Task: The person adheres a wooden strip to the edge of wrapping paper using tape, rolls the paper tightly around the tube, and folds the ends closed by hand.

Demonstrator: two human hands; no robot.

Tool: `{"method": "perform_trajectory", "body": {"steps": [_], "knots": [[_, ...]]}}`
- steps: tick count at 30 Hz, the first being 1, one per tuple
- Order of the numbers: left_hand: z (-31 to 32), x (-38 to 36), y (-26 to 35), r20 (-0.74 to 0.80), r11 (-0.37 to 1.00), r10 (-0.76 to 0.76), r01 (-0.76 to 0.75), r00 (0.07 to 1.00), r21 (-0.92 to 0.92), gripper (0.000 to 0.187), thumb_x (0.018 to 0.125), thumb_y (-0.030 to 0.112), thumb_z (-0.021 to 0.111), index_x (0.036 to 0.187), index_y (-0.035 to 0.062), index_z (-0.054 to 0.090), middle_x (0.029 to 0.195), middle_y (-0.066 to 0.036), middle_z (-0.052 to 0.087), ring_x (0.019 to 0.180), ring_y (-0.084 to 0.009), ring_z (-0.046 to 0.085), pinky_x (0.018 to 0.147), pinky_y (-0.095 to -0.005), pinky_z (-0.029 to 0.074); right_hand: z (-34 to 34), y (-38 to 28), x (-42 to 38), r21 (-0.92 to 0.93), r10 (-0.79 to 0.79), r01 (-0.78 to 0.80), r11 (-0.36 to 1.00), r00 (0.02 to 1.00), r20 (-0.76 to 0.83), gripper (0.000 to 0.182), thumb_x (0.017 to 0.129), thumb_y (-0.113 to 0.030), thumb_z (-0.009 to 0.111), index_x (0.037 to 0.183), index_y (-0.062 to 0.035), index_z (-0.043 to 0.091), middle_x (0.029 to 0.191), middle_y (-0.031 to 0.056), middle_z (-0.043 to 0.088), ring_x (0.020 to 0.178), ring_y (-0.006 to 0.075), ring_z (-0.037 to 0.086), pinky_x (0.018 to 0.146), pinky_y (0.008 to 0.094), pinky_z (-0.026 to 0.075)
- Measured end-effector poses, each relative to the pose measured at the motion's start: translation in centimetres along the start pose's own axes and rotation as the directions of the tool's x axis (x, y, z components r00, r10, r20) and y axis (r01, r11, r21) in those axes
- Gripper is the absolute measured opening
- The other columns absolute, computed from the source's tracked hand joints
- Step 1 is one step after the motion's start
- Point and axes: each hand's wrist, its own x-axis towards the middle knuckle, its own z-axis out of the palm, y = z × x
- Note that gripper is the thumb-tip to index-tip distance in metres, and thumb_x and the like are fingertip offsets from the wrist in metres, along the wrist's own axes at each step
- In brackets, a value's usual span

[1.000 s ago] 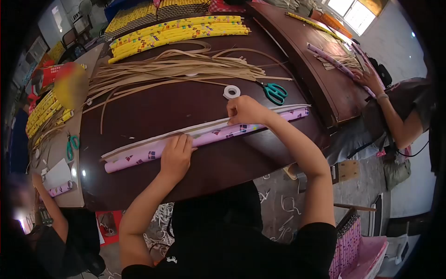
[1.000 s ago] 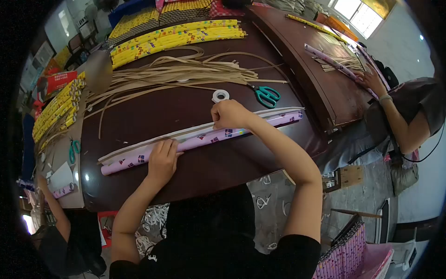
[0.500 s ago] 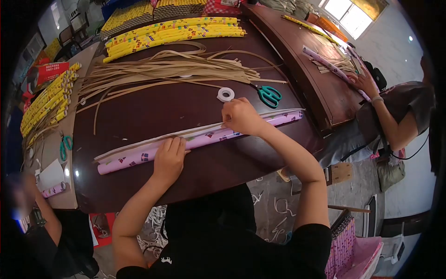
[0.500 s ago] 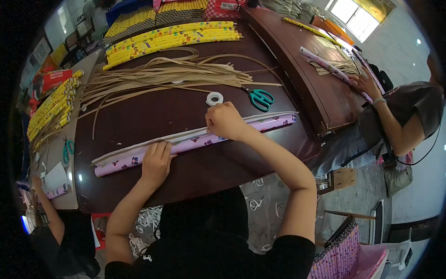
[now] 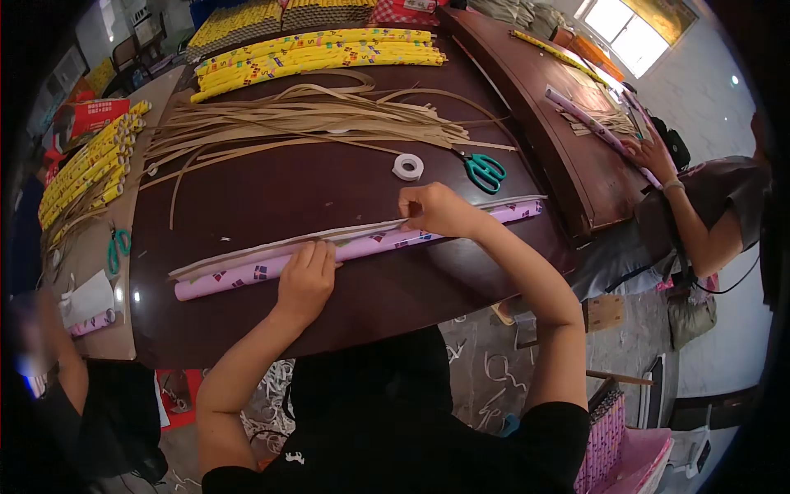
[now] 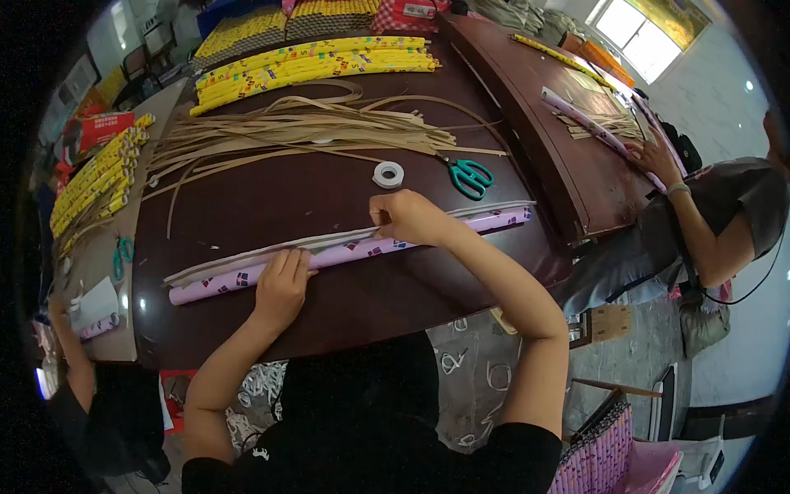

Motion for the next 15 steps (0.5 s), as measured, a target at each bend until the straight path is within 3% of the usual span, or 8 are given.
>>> {"method": "perform_trajectory", "body": {"steps": [4, 5, 7, 9, 11, 15], "knots": [[0.0, 0.0, 0.0, -0.045, 0.990, 0.071, -0.065, 0.996, 0.127, 0.031, 0.076, 0.011, 0.063, 0.102, -0.0055, 0.063, 0.098, -0.013, 0.062, 0.092, -0.0240, 0.060, 0.083, -0.0325, 0.052, 0.4, 0.6, 0.4, 0.148, -0.015, 0.013, 0.989, 1.000, 0.009, 0.020, 0.079, -0.006, 0.075, 0.094, 0.0003, 0.063, 0.076, 0.0091, 0.069, 0.069, 0.0167, 0.066, 0.065, 0.0326, 0.051], [-0.1, 0.0, 0.0, -0.047, 0.989, 0.065, -0.059, 0.997, 0.133, 0.031, 0.076, 0.010, 0.062, 0.102, -0.0057, 0.063, 0.097, -0.013, 0.062, 0.091, -0.0237, 0.060, 0.082, -0.0320, 0.052, -0.1, -0.2, 0.6, 0.150, 0.133, -0.148, 0.977, 0.985, 0.107, 0.022, 0.077, -0.009, 0.074, 0.096, -0.0002, 0.068, 0.085, 0.0149, 0.071, 0.078, 0.0247, 0.070, 0.075, 0.0354, 0.054], [-0.2, 0.0, 0.0, -0.049, 0.992, 0.041, -0.035, 0.998, 0.119, 0.032, 0.074, 0.010, 0.062, 0.102, -0.0054, 0.062, 0.095, -0.012, 0.062, 0.089, -0.0233, 0.060, 0.082, -0.0305, 0.052, -0.1, 0.1, 0.8, 0.116, 0.094, -0.108, 0.987, 0.988, 0.121, 0.021, 0.078, -0.008, 0.072, 0.097, 0.0006, 0.069, 0.085, 0.0157, 0.072, 0.078, 0.0244, 0.070, 0.075, 0.0350, 0.054], [0.1, -0.1, 0.1, -0.075, 0.990, 0.045, -0.034, 0.996, 0.137, 0.031, 0.075, 0.012, 0.061, 0.102, -0.0044, 0.062, 0.095, -0.012, 0.062, 0.089, -0.0233, 0.060, 0.082, -0.0299, 0.052, -0.7, -1.0, 1.1, 0.124, 0.180, -0.204, 0.971, 0.967, 0.180, 0.020, 0.079, -0.007, 0.071, 0.097, 0.0014, 0.069, 0.084, 0.0160, 0.072, 0.077, 0.0234, 0.069, 0.074, 0.0342, 0.054], [0.0, -0.1, 0.1, -0.060, 0.984, 0.049, -0.038, 0.997, 0.176, 0.031, 0.078, 0.015, 0.063, 0.103, -0.0036, 0.062, 0.095, -0.011, 0.062, 0.090, -0.0227, 0.061, 0.081, -0.0302, 0.052, -0.7, -0.2, 1.6, 0.109, 0.122, -0.144, 0.984, 0.975, 0.185, 0.021, 0.078, -0.006, 0.071, 0.097, 0.0015, 0.070, 0.081, 0.0141, 0.071, 0.075, 0.0192, 0.068, 0.072, 0.0319, 0.053], [0.2, -0.3, 0.0, -0.042, 0.985, 0.065, -0.058, 0.997, 0.160, 0.032, 0.080, 0.017, 0.064, 0.105, -0.0030, 0.062, 0.095, -0.011, 0.062, 0.092, -0.0227, 0.061, 0.083, -0.0316, 0.052, -1.6, -0.3, 2.1, 0.175, 0.143, -0.197, 0.965, 0.949, 0.281, 0.022, 0.077, -0.009, 0.076, 0.097, 0.0011, 0.072, 0.080, 0.0076, 0.071, 0.073, 0.0118, 0.063, 0.070, 0.0276, 0.050]]}}
